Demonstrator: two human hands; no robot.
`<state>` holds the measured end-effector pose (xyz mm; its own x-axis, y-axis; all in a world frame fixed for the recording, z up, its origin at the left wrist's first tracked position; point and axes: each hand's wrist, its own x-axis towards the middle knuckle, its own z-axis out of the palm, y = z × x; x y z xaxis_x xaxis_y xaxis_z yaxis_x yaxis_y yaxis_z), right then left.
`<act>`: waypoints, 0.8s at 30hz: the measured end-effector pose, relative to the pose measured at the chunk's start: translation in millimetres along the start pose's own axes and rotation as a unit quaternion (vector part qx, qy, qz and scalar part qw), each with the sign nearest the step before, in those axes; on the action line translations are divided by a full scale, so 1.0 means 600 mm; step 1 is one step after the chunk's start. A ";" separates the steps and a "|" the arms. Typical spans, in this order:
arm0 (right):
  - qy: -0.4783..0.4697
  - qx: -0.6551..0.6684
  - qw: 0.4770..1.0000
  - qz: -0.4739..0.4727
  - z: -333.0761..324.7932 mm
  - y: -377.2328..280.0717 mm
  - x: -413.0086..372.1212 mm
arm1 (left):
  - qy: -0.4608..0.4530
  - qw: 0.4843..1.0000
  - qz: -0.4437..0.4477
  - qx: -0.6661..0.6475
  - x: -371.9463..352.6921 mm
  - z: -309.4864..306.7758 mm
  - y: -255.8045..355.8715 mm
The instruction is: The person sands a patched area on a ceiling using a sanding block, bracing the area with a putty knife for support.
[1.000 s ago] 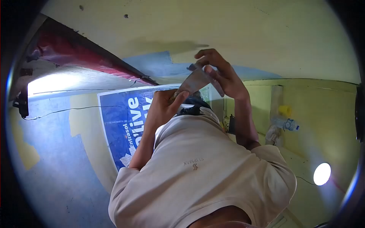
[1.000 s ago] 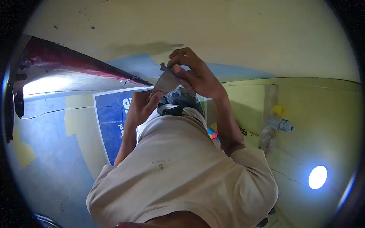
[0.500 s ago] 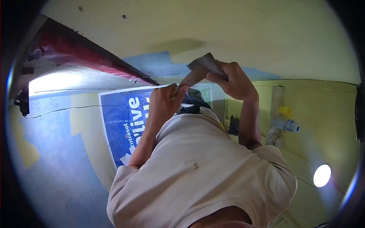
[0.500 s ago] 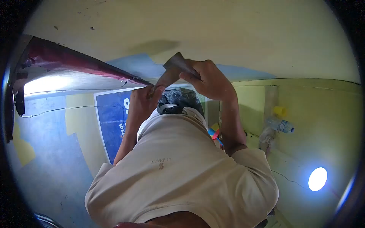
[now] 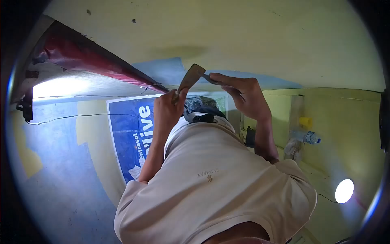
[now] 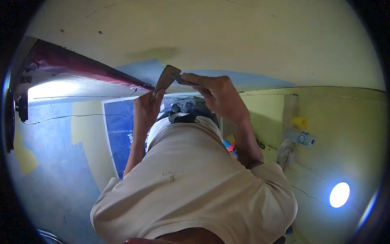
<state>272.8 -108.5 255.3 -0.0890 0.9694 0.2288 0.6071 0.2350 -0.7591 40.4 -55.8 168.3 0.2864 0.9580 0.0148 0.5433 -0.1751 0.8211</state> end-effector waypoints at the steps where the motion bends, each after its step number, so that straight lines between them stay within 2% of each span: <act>1: 0.022 0.000 1.000 0.009 0.001 0.002 0.002 | -0.004 1.000 0.004 0.004 0.001 -0.002 0.004; 4: 0.083 -0.010 0.996 0.023 0.015 0.009 0.015 | -0.026 0.999 0.022 0.016 -0.007 -0.004 0.008; 8: 0.024 -0.030 0.999 0.001 0.038 0.002 0.015 | -0.001 0.996 0.056 0.071 -0.004 0.002 0.004; 11: -0.045 0.000 0.998 0.047 0.007 0.020 -0.004 | -0.002 0.999 0.001 0.051 -0.004 -0.001 -0.019; 14: 0.016 0.013 0.998 0.055 0.013 0.030 -0.003 | -0.020 0.999 0.009 0.042 -0.005 -0.008 -0.010; 18: 0.074 -0.026 0.997 -0.015 0.030 0.005 0.009 | -0.032 0.998 0.015 0.055 -0.008 -0.013 -0.001; 21: 0.110 -0.019 0.992 0.056 0.020 -0.007 0.004 | -0.041 0.997 0.028 0.066 -0.013 -0.017 -0.009; 22: 0.115 0.000 0.991 0.070 0.022 -0.004 0.006 | -0.043 0.996 0.039 0.070 -0.017 -0.016 -0.008; 24: 0.074 -0.019 0.997 0.015 0.045 0.005 0.008 | -0.058 0.996 0.044 0.054 -0.022 -0.012 0.000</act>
<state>252.9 -101.1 237.5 0.0453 0.9542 0.2959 0.6368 0.2006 -0.7445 31.0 -66.6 172.2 0.4226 0.9062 0.0137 0.5917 -0.2873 0.7533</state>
